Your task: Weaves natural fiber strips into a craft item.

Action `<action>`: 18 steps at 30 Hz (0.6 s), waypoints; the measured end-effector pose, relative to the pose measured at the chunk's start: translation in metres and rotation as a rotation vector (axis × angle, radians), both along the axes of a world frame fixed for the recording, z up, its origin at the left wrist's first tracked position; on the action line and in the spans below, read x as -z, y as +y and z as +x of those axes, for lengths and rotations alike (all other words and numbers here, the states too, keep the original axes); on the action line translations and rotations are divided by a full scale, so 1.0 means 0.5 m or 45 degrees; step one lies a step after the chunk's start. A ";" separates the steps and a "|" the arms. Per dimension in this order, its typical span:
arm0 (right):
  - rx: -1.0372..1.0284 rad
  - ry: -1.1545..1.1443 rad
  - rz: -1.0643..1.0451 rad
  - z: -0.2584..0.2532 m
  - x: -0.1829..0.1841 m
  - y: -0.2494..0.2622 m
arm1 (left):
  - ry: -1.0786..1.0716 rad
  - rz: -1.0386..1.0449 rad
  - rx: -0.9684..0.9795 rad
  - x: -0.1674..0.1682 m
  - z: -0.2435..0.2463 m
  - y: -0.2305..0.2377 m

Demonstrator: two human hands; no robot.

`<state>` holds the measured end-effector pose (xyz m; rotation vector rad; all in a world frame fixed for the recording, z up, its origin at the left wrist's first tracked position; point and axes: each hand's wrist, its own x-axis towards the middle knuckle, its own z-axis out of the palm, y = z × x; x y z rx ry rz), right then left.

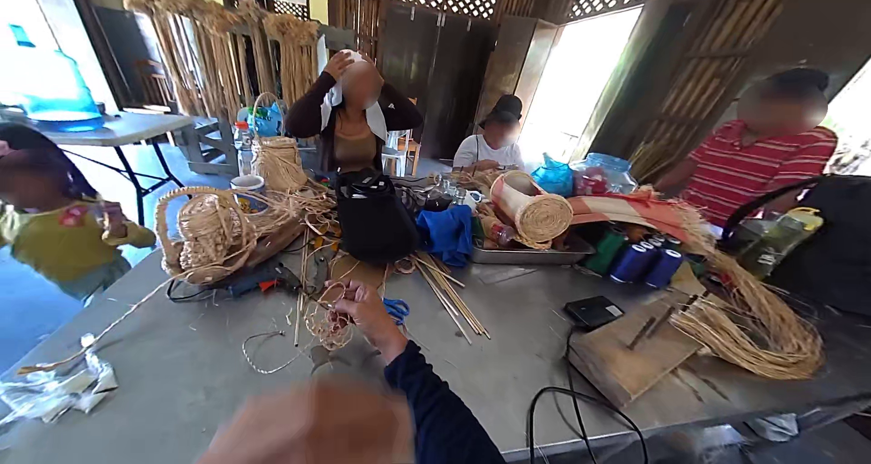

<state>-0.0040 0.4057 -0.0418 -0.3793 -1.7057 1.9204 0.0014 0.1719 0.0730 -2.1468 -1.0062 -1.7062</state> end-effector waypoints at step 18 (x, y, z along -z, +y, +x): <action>0.400 -0.236 0.367 0.007 0.032 0.077 | -0.517 -1.075 -0.214 0.297 -0.281 0.348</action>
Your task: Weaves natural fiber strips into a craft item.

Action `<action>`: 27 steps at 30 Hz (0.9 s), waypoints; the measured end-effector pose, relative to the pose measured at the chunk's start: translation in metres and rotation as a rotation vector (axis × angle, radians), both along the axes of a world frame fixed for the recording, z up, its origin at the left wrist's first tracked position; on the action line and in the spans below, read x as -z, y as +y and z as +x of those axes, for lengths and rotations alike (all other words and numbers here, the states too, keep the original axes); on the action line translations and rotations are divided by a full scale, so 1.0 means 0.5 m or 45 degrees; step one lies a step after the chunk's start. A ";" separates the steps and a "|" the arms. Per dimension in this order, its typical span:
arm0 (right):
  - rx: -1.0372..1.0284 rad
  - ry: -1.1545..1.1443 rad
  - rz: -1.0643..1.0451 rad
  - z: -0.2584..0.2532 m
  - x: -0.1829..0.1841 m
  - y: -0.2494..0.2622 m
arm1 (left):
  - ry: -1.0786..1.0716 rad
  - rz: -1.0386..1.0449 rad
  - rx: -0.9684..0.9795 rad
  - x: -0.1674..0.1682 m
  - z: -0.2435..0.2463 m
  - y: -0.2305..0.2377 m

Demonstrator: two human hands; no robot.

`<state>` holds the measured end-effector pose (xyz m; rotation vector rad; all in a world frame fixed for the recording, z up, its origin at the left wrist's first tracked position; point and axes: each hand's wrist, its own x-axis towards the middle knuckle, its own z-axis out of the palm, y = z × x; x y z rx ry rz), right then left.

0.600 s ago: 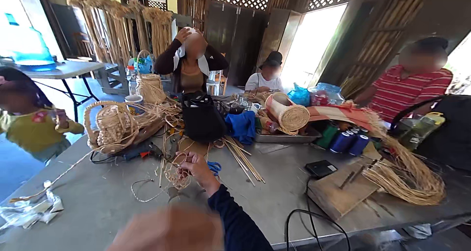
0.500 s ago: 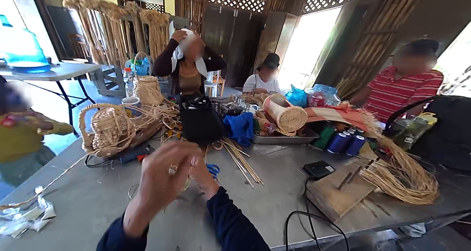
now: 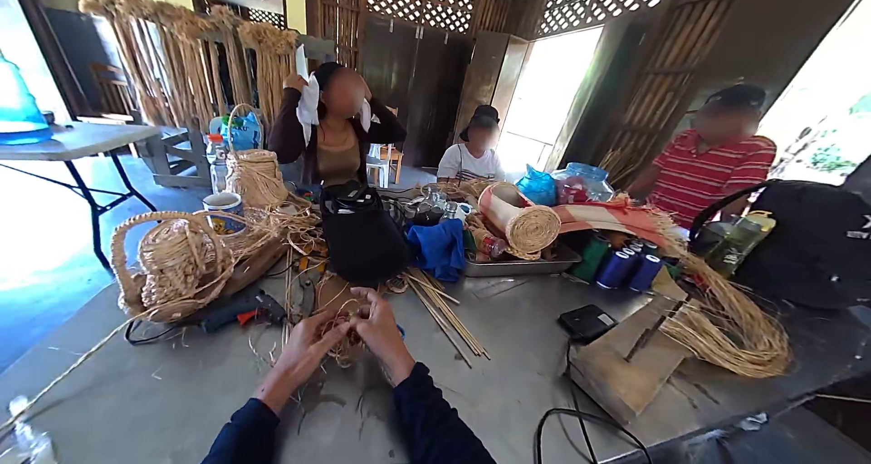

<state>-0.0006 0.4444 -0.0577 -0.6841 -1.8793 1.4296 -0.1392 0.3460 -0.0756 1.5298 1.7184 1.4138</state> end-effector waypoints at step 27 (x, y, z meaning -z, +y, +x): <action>0.142 0.018 -0.027 -0.002 0.003 -0.035 | 0.075 0.108 -0.264 0.013 0.028 -0.004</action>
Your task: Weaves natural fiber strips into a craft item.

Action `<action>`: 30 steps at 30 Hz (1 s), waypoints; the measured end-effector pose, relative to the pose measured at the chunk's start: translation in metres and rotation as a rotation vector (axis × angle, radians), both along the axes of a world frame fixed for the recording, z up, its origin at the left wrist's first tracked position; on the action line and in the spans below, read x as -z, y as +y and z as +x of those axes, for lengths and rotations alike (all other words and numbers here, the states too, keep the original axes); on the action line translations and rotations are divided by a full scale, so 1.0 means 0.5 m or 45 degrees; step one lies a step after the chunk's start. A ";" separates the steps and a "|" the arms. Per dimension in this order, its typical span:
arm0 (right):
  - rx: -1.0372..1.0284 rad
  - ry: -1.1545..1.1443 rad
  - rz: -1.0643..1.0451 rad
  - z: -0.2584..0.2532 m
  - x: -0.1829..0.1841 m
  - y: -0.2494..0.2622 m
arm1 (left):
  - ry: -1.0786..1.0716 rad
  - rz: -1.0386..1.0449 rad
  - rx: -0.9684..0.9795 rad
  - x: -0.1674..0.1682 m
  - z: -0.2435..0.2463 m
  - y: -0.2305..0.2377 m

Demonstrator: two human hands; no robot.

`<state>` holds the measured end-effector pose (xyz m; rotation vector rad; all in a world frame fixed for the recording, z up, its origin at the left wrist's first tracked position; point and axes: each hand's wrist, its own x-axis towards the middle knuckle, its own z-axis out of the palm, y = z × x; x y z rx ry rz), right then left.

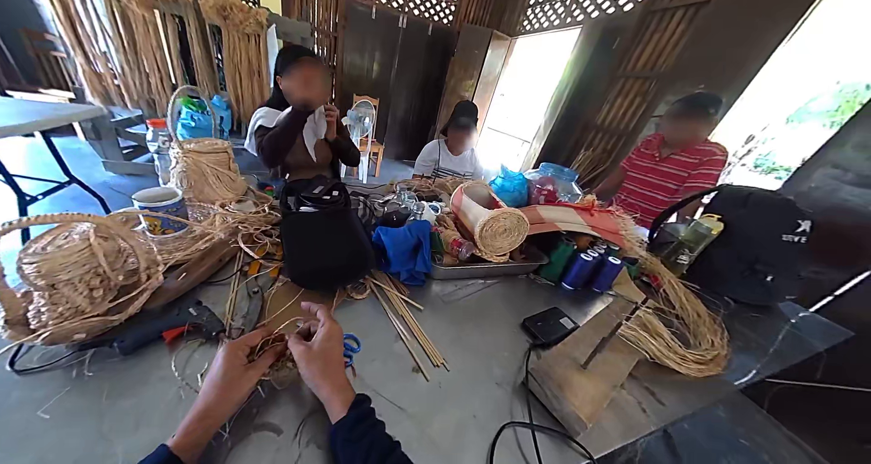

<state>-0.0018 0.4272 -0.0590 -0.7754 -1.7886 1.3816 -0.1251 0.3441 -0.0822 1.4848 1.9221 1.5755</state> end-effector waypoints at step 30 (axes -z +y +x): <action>0.103 0.219 -0.164 -0.002 0.008 0.010 | -0.235 -0.149 -0.010 -0.025 0.032 0.007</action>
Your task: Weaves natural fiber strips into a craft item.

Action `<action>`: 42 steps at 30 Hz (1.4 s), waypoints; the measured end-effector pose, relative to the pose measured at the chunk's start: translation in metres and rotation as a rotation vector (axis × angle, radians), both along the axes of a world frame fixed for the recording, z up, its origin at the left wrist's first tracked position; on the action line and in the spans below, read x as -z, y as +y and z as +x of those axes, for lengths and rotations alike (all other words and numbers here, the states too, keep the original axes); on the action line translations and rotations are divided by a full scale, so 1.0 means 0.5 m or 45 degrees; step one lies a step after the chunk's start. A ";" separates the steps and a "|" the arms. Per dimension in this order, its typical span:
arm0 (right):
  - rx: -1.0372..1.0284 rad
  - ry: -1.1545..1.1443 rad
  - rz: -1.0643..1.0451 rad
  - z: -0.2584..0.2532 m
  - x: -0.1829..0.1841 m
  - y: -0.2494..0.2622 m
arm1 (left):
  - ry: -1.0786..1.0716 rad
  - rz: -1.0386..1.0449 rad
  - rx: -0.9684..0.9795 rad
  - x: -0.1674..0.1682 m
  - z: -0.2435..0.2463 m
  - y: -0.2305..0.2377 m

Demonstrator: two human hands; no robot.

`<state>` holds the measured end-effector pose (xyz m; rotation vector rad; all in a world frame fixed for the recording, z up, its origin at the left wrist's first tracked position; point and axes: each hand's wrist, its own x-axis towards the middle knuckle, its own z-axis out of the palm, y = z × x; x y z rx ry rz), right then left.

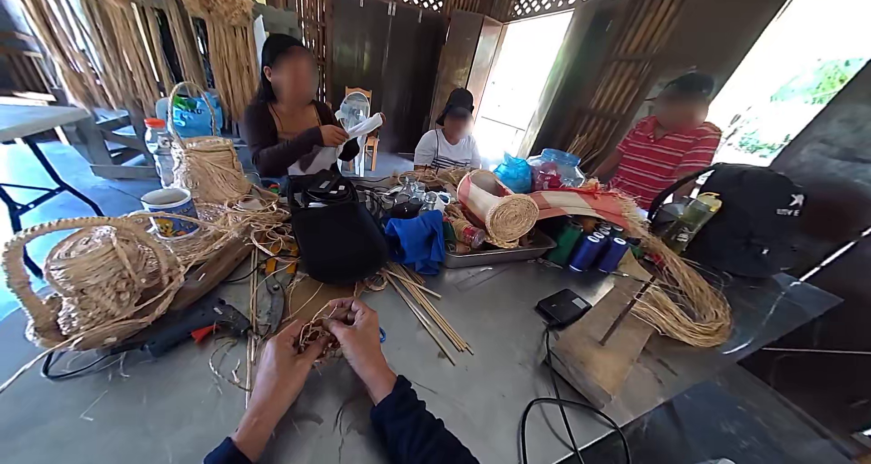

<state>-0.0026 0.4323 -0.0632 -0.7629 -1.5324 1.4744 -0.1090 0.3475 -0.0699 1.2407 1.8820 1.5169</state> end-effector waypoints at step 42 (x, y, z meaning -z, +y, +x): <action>-0.324 -0.241 0.299 -0.092 -0.105 0.070 | -0.823 0.421 -0.422 -0.050 -0.028 -0.011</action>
